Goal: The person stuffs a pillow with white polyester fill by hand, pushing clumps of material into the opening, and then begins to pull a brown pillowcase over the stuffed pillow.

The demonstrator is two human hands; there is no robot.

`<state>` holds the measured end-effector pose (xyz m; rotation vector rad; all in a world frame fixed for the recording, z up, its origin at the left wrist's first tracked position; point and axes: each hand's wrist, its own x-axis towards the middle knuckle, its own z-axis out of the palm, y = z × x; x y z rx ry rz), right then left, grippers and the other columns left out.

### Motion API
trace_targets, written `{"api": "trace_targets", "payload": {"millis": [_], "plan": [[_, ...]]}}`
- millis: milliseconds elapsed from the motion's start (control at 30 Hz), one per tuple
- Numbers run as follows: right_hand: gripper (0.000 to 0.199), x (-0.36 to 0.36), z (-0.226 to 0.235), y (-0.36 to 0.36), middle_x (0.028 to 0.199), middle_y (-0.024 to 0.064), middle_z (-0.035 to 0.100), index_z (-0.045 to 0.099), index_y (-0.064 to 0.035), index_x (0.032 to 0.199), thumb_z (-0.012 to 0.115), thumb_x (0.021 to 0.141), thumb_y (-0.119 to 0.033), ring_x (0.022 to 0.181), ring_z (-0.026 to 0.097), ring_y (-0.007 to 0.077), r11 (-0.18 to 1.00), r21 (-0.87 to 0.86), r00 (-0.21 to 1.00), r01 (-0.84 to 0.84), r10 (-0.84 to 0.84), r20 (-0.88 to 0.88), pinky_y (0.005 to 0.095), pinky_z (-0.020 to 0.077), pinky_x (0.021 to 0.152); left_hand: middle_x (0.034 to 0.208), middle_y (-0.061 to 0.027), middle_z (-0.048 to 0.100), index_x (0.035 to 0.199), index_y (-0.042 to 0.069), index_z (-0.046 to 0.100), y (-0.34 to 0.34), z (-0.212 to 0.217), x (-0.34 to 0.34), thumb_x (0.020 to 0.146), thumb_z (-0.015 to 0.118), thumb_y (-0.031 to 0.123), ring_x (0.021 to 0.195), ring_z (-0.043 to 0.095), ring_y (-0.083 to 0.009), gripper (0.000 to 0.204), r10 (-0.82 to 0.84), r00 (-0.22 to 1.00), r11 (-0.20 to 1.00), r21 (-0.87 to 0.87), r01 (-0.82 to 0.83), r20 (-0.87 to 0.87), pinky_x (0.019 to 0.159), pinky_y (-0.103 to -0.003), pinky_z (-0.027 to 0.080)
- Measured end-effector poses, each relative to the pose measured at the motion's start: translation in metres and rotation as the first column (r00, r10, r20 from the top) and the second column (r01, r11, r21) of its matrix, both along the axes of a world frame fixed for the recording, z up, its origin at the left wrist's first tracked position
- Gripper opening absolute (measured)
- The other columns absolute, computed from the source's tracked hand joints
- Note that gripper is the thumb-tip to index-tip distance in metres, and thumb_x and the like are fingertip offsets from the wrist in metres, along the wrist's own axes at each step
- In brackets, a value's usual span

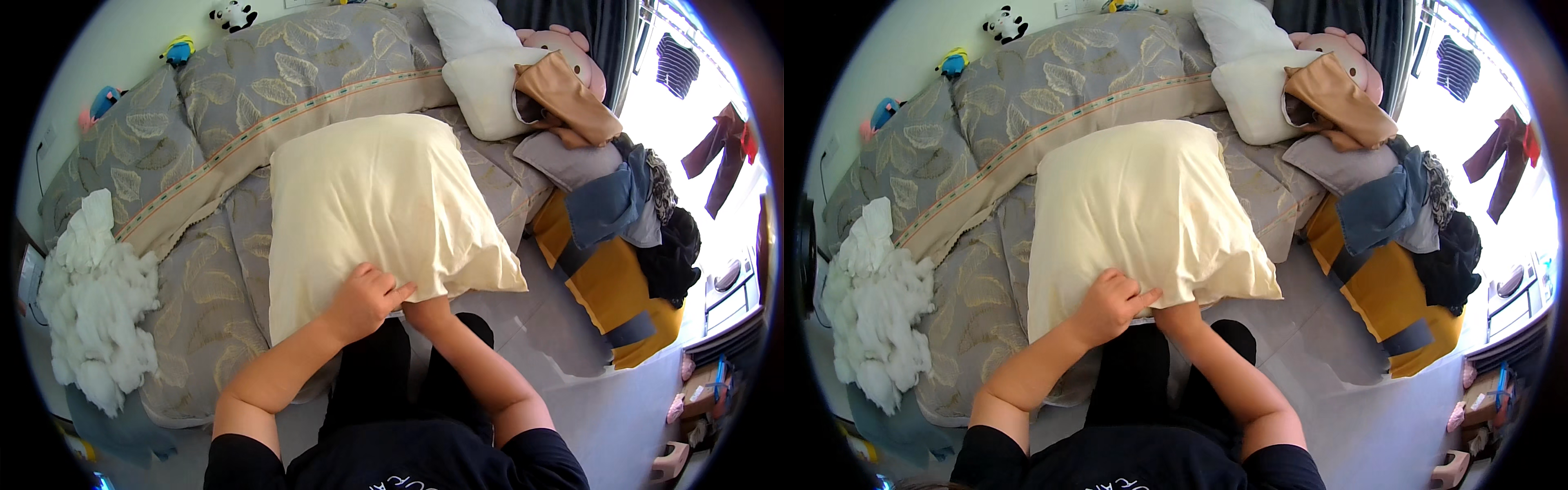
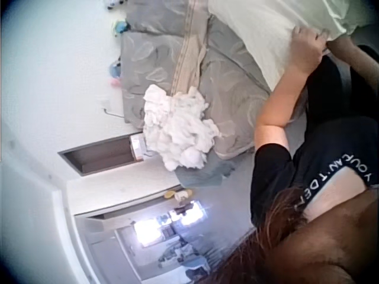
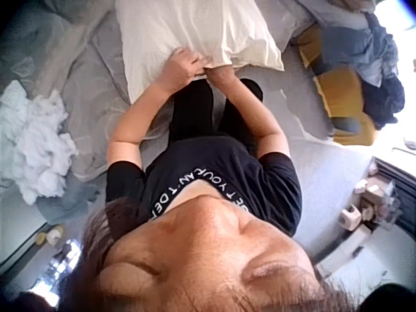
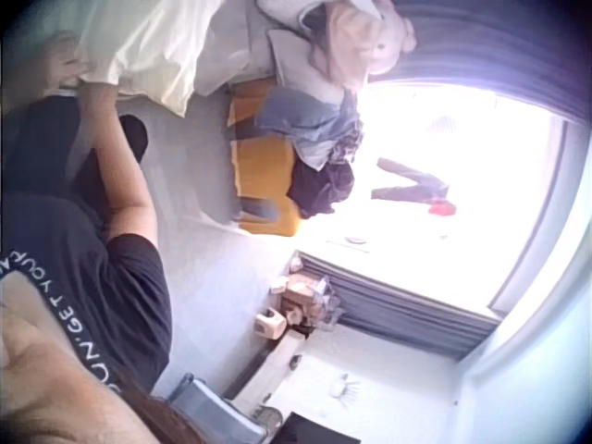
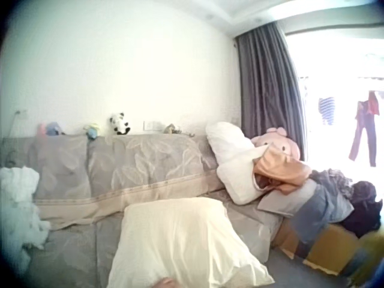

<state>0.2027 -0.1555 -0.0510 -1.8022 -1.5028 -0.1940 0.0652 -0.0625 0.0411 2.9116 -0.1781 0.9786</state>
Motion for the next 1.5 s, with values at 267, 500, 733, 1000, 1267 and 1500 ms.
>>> {"api": "trace_targets", "payload": {"millis": [267,500,733,1000,1267,1500], "plan": [[0.027,-0.013,0.029,-0.060,0.112,0.0068,0.053,0.064,-0.0133,0.096,0.057,0.070,-0.014,0.101,0.054,0.0261,0.972,0.234,0.827,0.004,-0.135,0.546,0.0382,0.0382,0.091,0.063,-0.0027,0.056,0.092,0.013,0.070,0.017,-0.032,0.004,0.077,0.057,0.011,0.063,0.055,-0.0197,0.020,-0.003,0.990,0.985,-0.172,-0.021,-0.139,0.073,-0.032,0.039],[0.012,0.020,0.010,-0.002,0.081,0.0098,0.063,0.054,-0.0085,0.085,0.054,0.074,-0.012,0.081,0.062,0.0240,0.996,0.094,0.915,0.006,-0.043,0.401,0.0385,0.0456,0.077,0.067,-0.0069,0.060,0.068,0.008,0.063,0.018,-0.062,-0.015,0.069,0.054,0.006,0.063,0.056,-0.0258,0.009,-0.027,0.935,0.967,-0.247,-0.066,-0.353,0.072,-0.034,0.039],[0.015,0.018,-0.009,0.035,0.065,0.0188,0.061,0.051,-0.0048,0.081,0.051,0.087,-0.018,0.063,0.059,0.0402,0.993,-0.105,0.976,0.058,-0.079,-0.202,0.0467,0.0457,0.062,0.085,-0.0121,0.062,0.098,0.003,0.064,0.001,0.019,-0.018,0.075,0.068,0.025,0.082,0.058,-0.0287,0.032,-0.008,0.975,0.857,-0.503,-0.109,-0.223,0.087,-0.036,0.040],[0.028,0.071,-0.069,0.015,0.092,0.0047,0.066,0.065,-0.0021,0.106,0.055,0.091,-0.023,0.087,0.056,0.0115,0.854,-0.304,0.502,-0.422,-0.059,-0.863,0.0272,0.0439,0.080,0.145,-0.0177,0.026,0.141,0.016,0.034,0.053,0.084,0.088,0.061,0.064,0.070,0.134,0.024,-0.0354,0.101,0.486,0.872,0.859,0.215,-0.465,-0.054,0.101,-0.064,0.020],[0.029,0.045,-0.029,0.012,0.081,0.0048,0.067,0.067,0.0007,0.097,0.064,0.084,-0.025,0.077,0.056,0.0132,0.846,-0.428,0.682,-0.318,-0.110,-0.723,0.0284,0.0445,0.073,0.111,-0.0169,0.062,0.144,0.011,0.026,0.089,0.119,0.153,0.055,0.048,0.089,0.111,0.055,-0.0297,0.120,0.570,0.628,0.816,0.279,-0.506,-0.529,0.105,-0.057,0.022],[0.034,-0.005,0.016,-0.032,0.109,0.0194,0.062,0.058,-0.0013,0.114,0.060,0.086,-0.021,0.100,0.057,0.0357,0.978,-0.072,0.797,-0.195,0.115,-0.593,0.0375,0.0439,0.088,0.074,-0.0152,0.066,0.113,0.006,0.059,0.049,0.132,0.077,0.071,0.064,0.060,0.071,0.064,-0.0313,0.069,0.361,0.923,0.929,-0.039,-0.369,-0.134,0.072,-0.039,0.048]]}}
